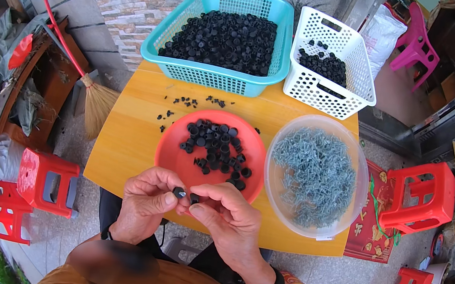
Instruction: Sorting and inspecting small black plastic components at a table.
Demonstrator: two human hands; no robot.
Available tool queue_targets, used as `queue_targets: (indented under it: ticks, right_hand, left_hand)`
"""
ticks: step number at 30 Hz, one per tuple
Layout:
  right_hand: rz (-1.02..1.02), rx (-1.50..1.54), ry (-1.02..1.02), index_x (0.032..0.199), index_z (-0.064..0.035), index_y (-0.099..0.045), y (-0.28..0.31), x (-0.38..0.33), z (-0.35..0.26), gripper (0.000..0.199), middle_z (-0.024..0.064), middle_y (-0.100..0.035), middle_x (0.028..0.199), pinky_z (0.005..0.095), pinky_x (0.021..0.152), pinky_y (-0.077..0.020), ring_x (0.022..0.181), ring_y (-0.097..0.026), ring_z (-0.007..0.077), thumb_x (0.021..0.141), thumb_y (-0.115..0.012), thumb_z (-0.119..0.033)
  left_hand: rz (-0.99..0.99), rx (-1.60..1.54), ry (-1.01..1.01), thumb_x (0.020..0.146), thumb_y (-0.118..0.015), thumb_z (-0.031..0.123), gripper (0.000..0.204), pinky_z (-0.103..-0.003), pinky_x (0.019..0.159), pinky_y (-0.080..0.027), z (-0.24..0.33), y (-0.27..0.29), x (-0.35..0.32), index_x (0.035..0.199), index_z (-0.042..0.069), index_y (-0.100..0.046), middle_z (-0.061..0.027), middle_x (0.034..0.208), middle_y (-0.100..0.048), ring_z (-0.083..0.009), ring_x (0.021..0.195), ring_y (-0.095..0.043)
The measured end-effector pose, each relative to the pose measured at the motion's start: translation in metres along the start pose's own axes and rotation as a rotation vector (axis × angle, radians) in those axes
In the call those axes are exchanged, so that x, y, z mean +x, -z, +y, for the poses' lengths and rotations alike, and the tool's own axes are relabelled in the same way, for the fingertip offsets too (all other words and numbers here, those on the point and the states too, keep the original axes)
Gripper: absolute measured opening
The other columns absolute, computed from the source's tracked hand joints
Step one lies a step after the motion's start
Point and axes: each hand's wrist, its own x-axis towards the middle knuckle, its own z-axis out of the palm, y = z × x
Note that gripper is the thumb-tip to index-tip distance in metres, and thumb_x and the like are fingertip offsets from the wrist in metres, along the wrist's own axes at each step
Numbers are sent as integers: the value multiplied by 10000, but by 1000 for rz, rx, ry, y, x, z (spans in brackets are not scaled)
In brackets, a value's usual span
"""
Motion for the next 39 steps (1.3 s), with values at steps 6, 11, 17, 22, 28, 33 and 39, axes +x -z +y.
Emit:
queue_targets:
  ticks: [6,11,17,22,28,33,39]
  right_hand:
    - [29,-16,-36,1062,16,-584,2,-2,-4,303,57,-549,954,250,778,-496,850,-561,113,773,-606,106]
    - [28,0,-100,1062,15,-597,4,-3,-7,279,72,-599,946,235,727,-494,787,-569,102,787,-616,61]
    - [55,364,-341,1060,-1,-612,13,-4,-1,259,64,-649,878,204,611,-453,706,-552,80,802,-629,-13]
    - [57,375,-349,1056,3,-614,10,-4,1,268,62,-647,888,207,597,-449,693,-542,71,790,-640,-8]
    - [77,243,-328,1038,-3,-627,6,-4,2,264,52,-647,884,196,589,-441,707,-547,67,776,-659,-8]
    - [87,224,-313,1035,-4,-630,5,-4,4,263,46,-645,878,194,586,-438,704,-547,66,773,-662,-8]
    - [94,223,-316,1033,1,-630,4,-4,5,263,44,-642,872,194,595,-433,704,-540,66,771,-660,0]
  left_hand:
    - [-4,134,1,819,-609,-16,208,-261,793,-498,3,-8,-8,1019,-10,-552,-70,926,-613,-117,852,-598]
    - [12,221,-52,808,-629,3,198,-253,774,-486,6,-15,-11,992,-20,-559,-77,911,-615,-123,843,-595]
    - [-3,396,-114,819,-628,15,196,-230,732,-482,12,-18,-13,1010,0,-583,-56,917,-613,-93,819,-575]
    - [-4,526,-190,808,-636,3,189,-222,665,-478,15,-17,-11,992,-3,-590,-56,886,-607,-90,766,-571]
    - [-18,749,-259,778,-663,5,174,-218,612,-459,18,-17,-11,943,-8,-608,-63,852,-609,-98,707,-561]
    - [-6,886,-267,760,-683,17,174,-212,593,-446,19,-16,-10,921,-3,-622,-58,827,-615,-88,673,-556]
    - [23,940,-380,694,-706,9,221,-309,526,-439,13,-15,-9,882,12,-591,-102,704,-581,-241,597,-555]
